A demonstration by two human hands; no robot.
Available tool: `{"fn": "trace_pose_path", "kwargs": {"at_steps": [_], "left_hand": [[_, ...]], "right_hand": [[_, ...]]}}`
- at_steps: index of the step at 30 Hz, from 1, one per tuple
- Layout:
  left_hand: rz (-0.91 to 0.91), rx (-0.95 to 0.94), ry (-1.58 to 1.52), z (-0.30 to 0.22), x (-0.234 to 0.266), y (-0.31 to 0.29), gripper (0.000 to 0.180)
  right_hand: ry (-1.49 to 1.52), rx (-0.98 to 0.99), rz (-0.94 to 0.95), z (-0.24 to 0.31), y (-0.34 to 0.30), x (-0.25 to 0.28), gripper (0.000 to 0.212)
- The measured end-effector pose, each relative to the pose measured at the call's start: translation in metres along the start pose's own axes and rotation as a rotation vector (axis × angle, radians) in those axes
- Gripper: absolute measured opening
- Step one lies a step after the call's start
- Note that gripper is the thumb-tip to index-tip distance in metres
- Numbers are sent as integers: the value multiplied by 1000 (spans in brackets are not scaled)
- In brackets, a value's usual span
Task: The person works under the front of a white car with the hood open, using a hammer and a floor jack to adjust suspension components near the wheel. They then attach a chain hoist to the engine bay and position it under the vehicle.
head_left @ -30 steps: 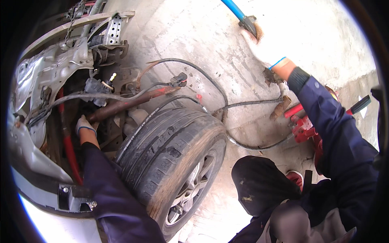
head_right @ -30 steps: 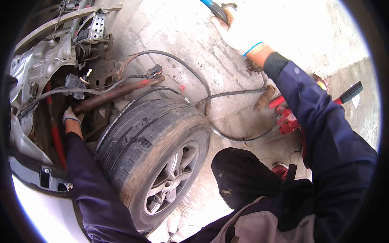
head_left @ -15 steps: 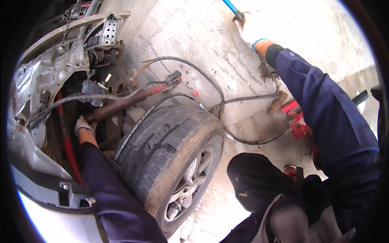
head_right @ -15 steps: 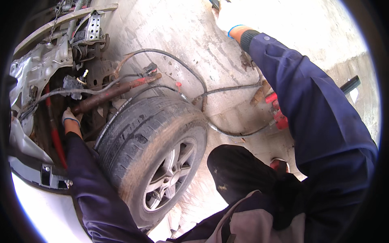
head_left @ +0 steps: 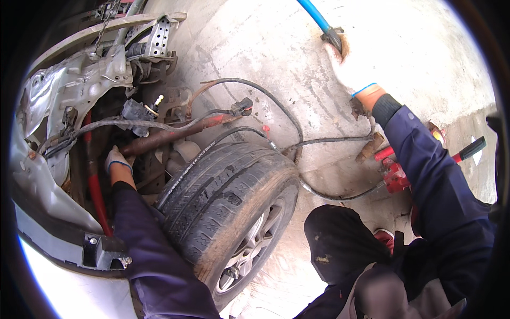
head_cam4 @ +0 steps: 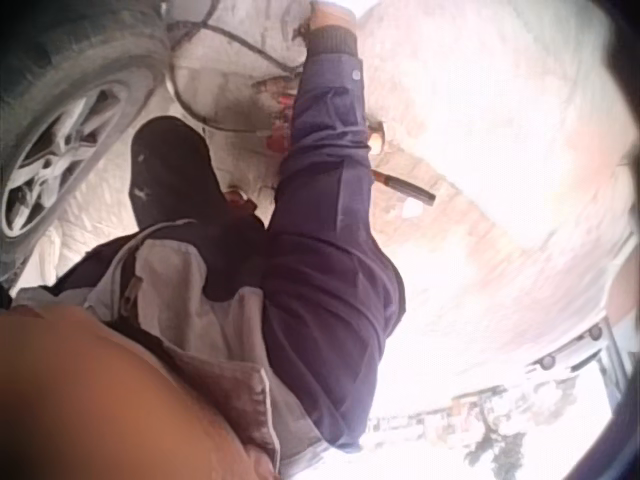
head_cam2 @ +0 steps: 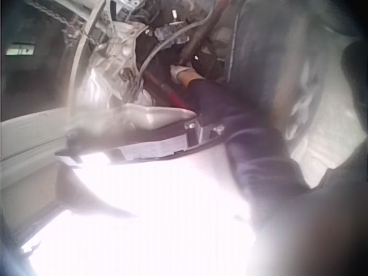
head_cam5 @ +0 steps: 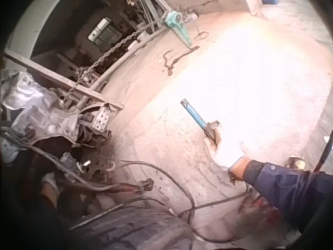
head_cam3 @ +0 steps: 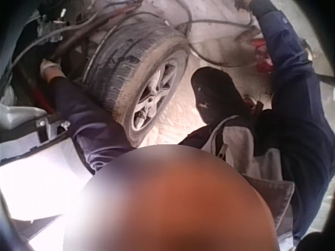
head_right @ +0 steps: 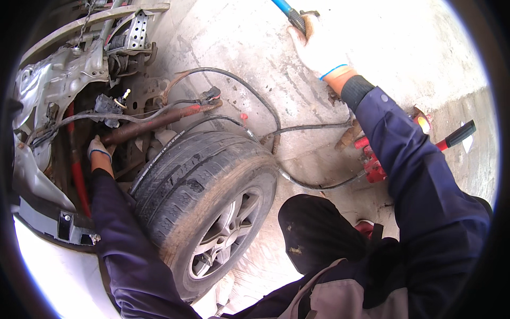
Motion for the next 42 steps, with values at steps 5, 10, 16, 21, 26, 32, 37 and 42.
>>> {"fn": "trace_pose_path", "kwargs": {"at_steps": [5, 10, 16, 21, 26, 32, 37, 42], "left_hand": [[48, 17, -13, -3, -2, -8, 47], [25, 3, 2, -8, -7, -17, 45], [0, -24, 19, -11, -7, -22, 44], [-5, 7, -51, -9, -9, -20, 45], [26, -21, -25, -10, -10, -21, 47], [10, -17, -4, -14, -9, -27, 49], [10, -11, -25, -17, -10, -36, 52], [-8, 18, -59, -13, -11, -27, 54]], "right_hand": [[-169, -145, -10, -58, 35, -50, 35], [-297, -274, 73, -85, 47, -71, 33], [-80, -192, -19, -30, 15, 0, 45], [102, 42, -95, 10, -20, 31, 41], [-18, -54, -57, -12, 0, 0, 35], [-226, -258, 54, -79, 40, -53, 56], [-343, -192, 74, -91, 46, -63, 56], [75, -208, 12, -44, 13, -3, 53]]}}
Point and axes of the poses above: each hand's wrist, its own y-axis towards the middle knuckle, its own x-axis out of the back of the hand, z = x × y, the point moved 8 cm from there along y, towards the middle knuckle, and after that the axes turned 11 degrees about -x, right-handed, at the moved point
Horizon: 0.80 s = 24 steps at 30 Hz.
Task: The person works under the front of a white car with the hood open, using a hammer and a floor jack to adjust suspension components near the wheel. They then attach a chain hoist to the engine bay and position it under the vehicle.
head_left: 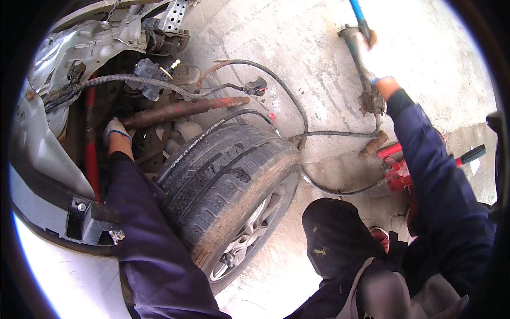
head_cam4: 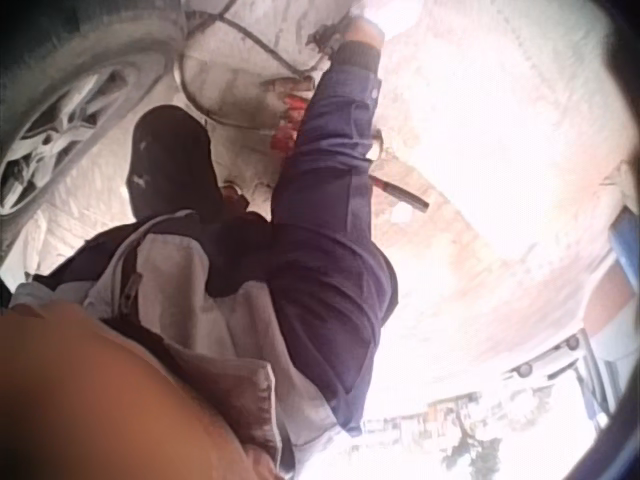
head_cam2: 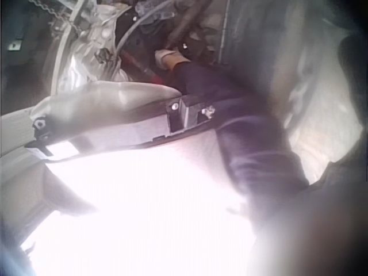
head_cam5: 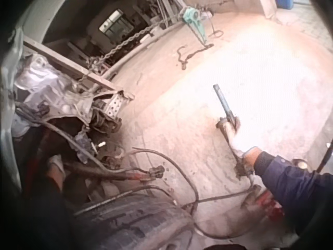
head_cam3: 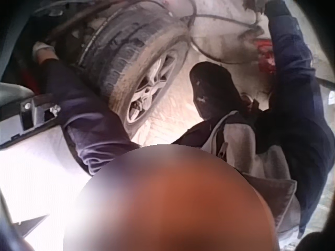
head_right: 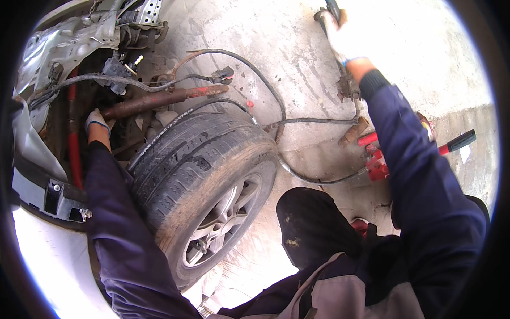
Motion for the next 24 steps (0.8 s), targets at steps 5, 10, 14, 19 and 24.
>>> {"fn": "trace_pose_path", "kwargs": {"at_steps": [5, 10, 14, 19, 24], "left_hand": [[-3, 4, 25, 3, 4, 15, 53], [60, 1, 54, 4, 2, 10, 50], [-16, -7, 35, -1, 6, 1, 49], [-26, -13, 43, -3, 4, 1, 47], [21, -33, 67, -4, 1, 4, 45]], "right_hand": [[58, 14, 24, 23, -24, 16, 51], [-321, -60, 34, -27, 13, -20, 52], [-400, -19, -42, -67, 53, -51, 60], [-585, 42, -72, -62, 54, -51, 63], [-28, 24, -83, -33, 7, 10, 52]]}}
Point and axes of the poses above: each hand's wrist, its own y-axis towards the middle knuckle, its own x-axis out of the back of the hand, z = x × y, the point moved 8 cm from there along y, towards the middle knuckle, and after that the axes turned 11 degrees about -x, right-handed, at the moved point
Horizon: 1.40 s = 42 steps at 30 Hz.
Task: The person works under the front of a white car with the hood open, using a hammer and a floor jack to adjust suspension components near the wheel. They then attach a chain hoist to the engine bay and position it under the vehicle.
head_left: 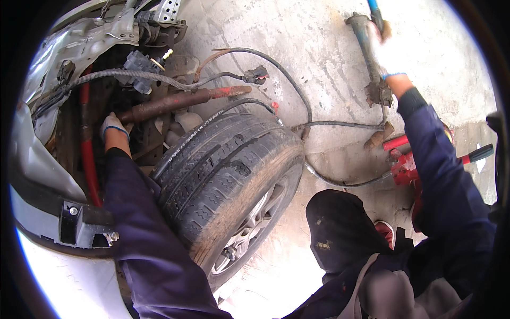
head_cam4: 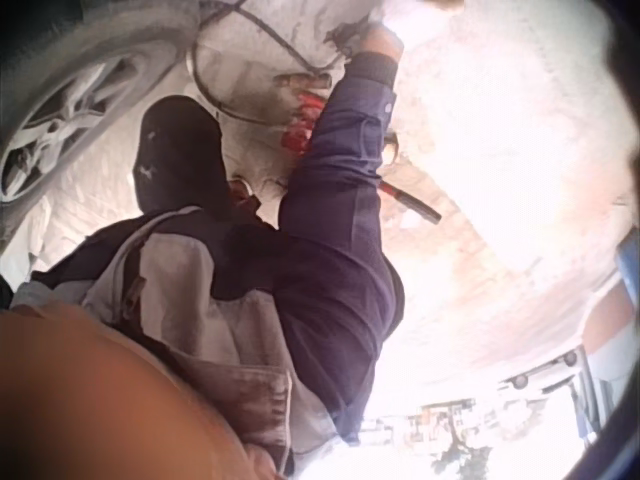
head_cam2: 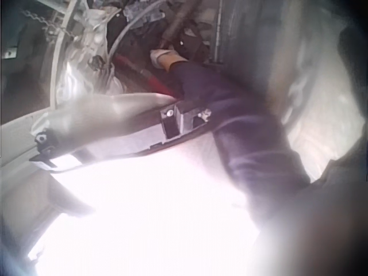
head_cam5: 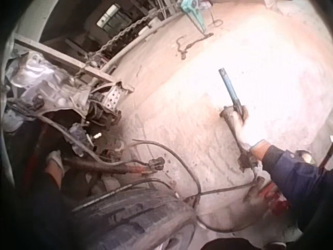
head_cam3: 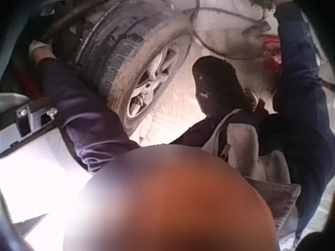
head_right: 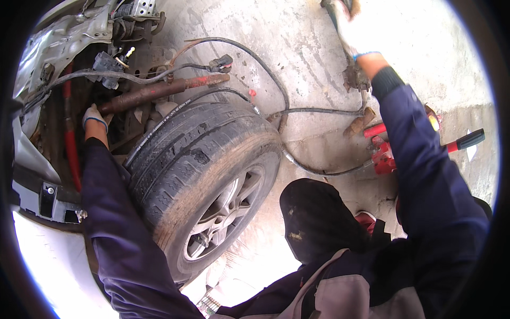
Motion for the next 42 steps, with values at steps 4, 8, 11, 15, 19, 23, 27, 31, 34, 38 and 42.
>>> {"fn": "trace_pose_path", "kwargs": {"at_steps": [4, 8, 11, 15, 19, 23, 27, 31, 34, 38, 42], "left_hand": [[-13, -11, 3, -4, 1, -7, 45], [-26, -2, 7, -7, 1, -13, 47], [-14, -8, -19, -8, 1, -13, 49], [-16, -21, -5, -9, 3, -10, 49], [2, -14, -7, -9, 1, -7, 49], [-1, 0, -5, -9, 2, -4, 49], [45, -29, 23, -10, 1, 0, 51], [-1, -38, 2, -11, 5, -3, 50], [10, 9, -90, -9, 4, -10, 49], [-16, -38, 43, -15, 7, -15, 46], [3, -48, 37, -16, 3, -15, 44]], "right_hand": [[-74, 52, -30, 21, -19, 16, 50], [-56, 59, -33, 30, -9, 11, 47], [-106, -204, 82, 6, 4, -8, 42], [-407, -204, 81, -8, 19, -30, 42], [-417, -161, 83, -1, 15, -22, 48], [-54, -221, -20, 31, -7, 28, 56], [24, -93, -56, 57, -39, 59, 51], [3, -112, 26, 41, -23, 37, 45], [-129, -203, 76, 13, -3, 16, 47], [-281, -245, 124, -4, 16, -8, 51], [-231, -221, 105, 2, 6, 2, 48]]}}
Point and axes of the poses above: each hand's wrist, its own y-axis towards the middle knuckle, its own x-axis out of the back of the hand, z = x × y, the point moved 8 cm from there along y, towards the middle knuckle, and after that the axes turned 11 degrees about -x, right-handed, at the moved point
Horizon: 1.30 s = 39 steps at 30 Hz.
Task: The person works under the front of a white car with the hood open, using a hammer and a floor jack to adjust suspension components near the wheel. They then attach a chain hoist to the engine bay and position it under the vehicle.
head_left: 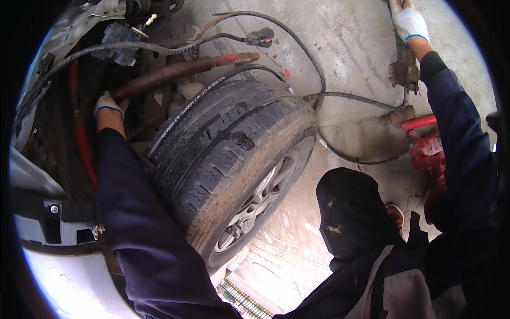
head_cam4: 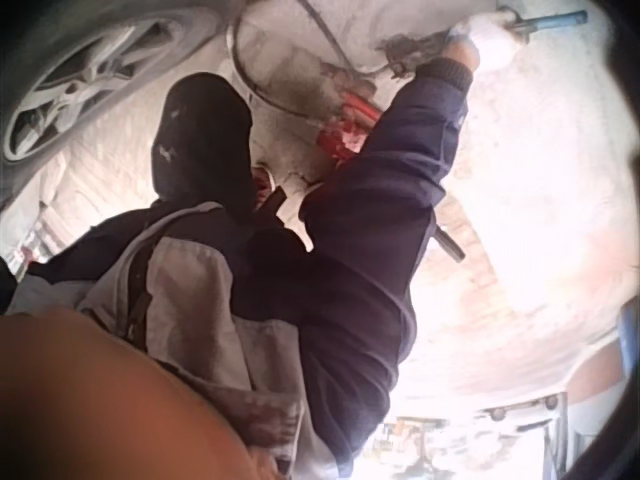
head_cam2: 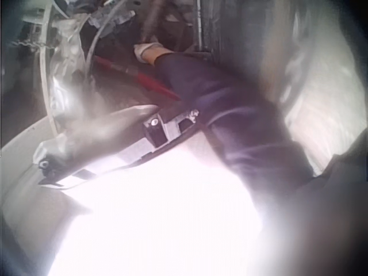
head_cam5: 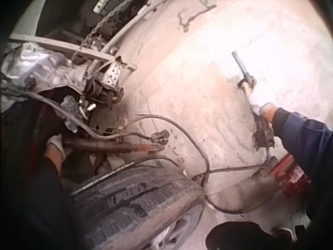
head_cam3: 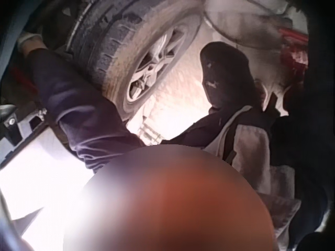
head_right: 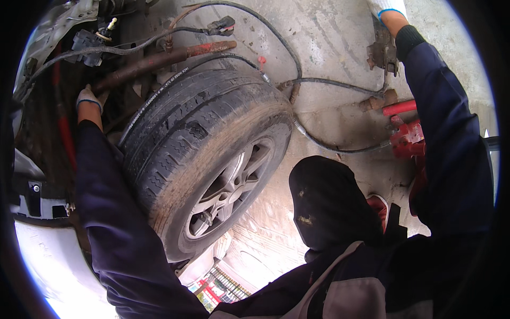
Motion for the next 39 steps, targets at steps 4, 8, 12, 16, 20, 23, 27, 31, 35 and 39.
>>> {"fn": "trace_pose_path", "kwargs": {"at_steps": [4, 8, 12, 16, 20, 23, 27, 31, 35, 39], "left_hand": [[38, 19, 3, -1, -5, 1, 51], [-22, 19, 2, -2, -1, 0, 49], [-39, -7, 35, -3, 1, -1, 46], [3, 27, -21, -1, -3, -3, 49], [-40, 12, -40, -4, 0, -8, 50], [-24, -10, 30, -6, 0, -10, 51], [3, -21, 20, -7, -4, -9, 52], [-20, 23, -36, -4, -4, -10, 52], [-2, 10, -26, -6, -6, -13, 48], [-49, 29, -22, -3, -3, -11, 44]], "right_hand": [[216, 48, -115, -1, -26, 38, 55], [246, 111, -214, 2, -39, 55, 57], [274, 120, -2, 9, -26, 31, 51], [-66, 98, -79, 8, -6, 16, 50], [-222, 13, 6, -4, 16, -13, 52], [-215, -12, 0, -8, 18, -14, 54], [267, 67, -28, 9, -15, 16, 48], [492, 272, -77, 32, -60, 56, 36], [362, 256, -33, 36, -45, 47, 40], [132, 82, -59, 6, -11, 19, 45]]}}
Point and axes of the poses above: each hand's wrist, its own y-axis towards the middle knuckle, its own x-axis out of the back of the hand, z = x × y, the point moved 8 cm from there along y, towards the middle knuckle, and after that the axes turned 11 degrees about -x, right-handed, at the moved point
